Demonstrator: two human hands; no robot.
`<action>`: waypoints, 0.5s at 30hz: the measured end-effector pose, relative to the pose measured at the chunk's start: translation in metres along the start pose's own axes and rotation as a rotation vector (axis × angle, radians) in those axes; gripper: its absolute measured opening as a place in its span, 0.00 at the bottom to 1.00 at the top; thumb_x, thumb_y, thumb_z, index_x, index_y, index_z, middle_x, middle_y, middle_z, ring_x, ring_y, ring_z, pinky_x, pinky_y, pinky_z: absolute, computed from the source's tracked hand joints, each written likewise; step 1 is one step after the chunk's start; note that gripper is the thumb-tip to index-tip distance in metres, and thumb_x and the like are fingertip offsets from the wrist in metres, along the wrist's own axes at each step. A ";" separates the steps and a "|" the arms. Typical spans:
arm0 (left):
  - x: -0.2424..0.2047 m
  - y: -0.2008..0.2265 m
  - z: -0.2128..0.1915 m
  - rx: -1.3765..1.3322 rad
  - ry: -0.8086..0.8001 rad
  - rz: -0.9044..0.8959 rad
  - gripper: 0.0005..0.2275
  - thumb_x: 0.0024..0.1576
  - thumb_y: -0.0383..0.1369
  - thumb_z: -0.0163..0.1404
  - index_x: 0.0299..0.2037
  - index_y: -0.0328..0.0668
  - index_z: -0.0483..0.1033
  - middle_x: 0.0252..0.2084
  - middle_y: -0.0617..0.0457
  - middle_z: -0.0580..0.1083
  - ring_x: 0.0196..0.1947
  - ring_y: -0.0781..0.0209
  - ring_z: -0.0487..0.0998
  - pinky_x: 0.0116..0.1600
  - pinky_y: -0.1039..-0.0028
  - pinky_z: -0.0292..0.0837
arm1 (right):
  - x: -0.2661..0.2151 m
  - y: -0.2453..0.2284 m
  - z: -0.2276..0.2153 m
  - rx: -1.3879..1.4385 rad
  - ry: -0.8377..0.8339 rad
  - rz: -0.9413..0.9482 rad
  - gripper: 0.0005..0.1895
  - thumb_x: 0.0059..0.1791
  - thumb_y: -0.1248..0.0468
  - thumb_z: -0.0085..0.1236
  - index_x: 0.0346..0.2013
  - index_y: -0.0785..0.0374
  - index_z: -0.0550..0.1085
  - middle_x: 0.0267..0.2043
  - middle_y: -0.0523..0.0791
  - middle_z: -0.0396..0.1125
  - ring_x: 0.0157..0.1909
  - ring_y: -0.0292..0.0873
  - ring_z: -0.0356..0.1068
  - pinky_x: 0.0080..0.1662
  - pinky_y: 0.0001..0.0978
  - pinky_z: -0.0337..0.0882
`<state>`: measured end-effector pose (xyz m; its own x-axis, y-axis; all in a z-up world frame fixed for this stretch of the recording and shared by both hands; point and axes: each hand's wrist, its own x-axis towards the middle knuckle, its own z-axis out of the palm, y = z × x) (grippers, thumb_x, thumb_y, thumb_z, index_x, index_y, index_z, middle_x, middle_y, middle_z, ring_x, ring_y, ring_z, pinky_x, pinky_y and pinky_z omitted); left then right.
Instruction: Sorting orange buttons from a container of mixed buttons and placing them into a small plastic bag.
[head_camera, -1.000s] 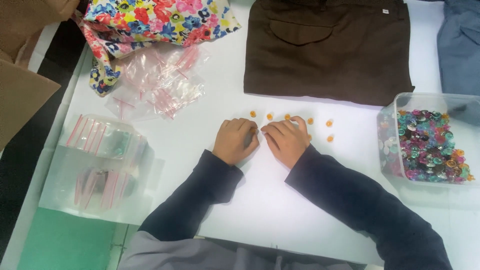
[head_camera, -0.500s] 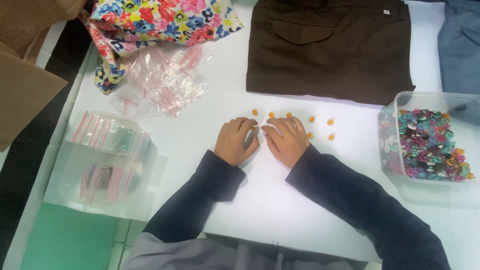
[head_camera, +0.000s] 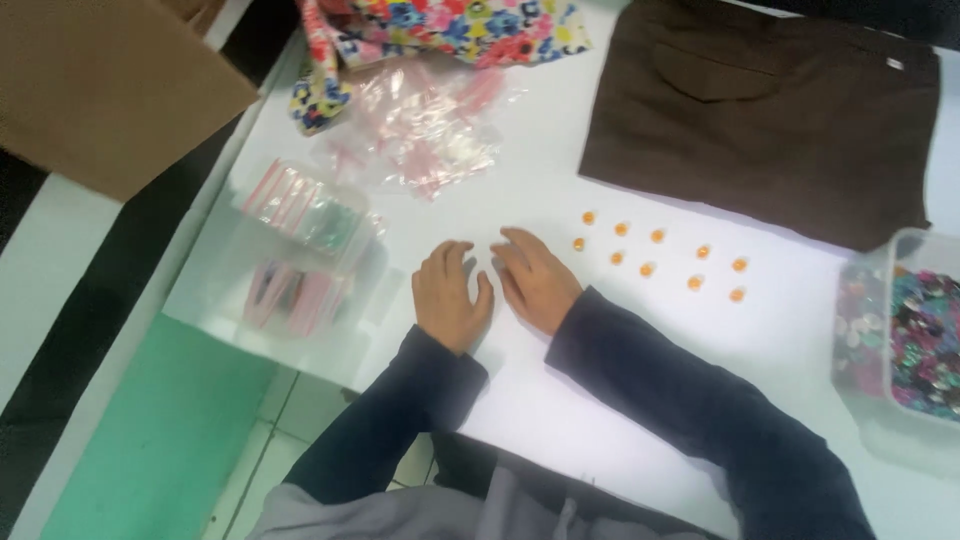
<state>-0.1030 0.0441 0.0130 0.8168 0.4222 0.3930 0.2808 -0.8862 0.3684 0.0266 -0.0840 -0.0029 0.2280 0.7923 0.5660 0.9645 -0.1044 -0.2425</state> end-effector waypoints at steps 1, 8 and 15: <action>0.005 -0.006 0.002 0.007 0.006 -0.014 0.17 0.59 0.36 0.47 0.58 0.42 0.66 0.50 0.47 0.67 0.47 0.48 0.74 0.48 0.62 0.65 | 0.010 0.000 0.010 0.010 -0.004 -0.013 0.18 0.53 0.66 0.52 0.58 0.69 0.69 0.61 0.58 0.63 0.65 0.57 0.66 0.65 0.44 0.68; 0.057 -0.054 0.023 0.092 0.345 0.073 0.23 0.60 0.26 0.44 0.67 0.32 0.61 0.67 0.32 0.62 0.68 0.34 0.64 0.68 0.55 0.60 | 0.077 0.007 0.070 -0.007 0.106 0.080 0.28 0.55 0.70 0.47 0.71 0.66 0.59 0.69 0.64 0.55 0.70 0.67 0.58 0.69 0.56 0.60; 0.080 -0.096 0.073 0.159 0.174 -0.009 0.17 0.63 0.33 0.44 0.62 0.42 0.70 0.65 0.43 0.69 0.69 0.48 0.65 0.74 0.59 0.51 | 0.103 0.050 0.131 -0.196 -0.060 0.183 0.26 0.57 0.59 0.46 0.71 0.55 0.64 0.73 0.53 0.56 0.75 0.59 0.52 0.69 0.63 0.53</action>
<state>-0.0276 0.1489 -0.0521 0.7191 0.4441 0.5345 0.3744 -0.8956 0.2404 0.0808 0.0713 -0.0595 0.3980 0.7830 0.4780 0.9168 -0.3585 -0.1761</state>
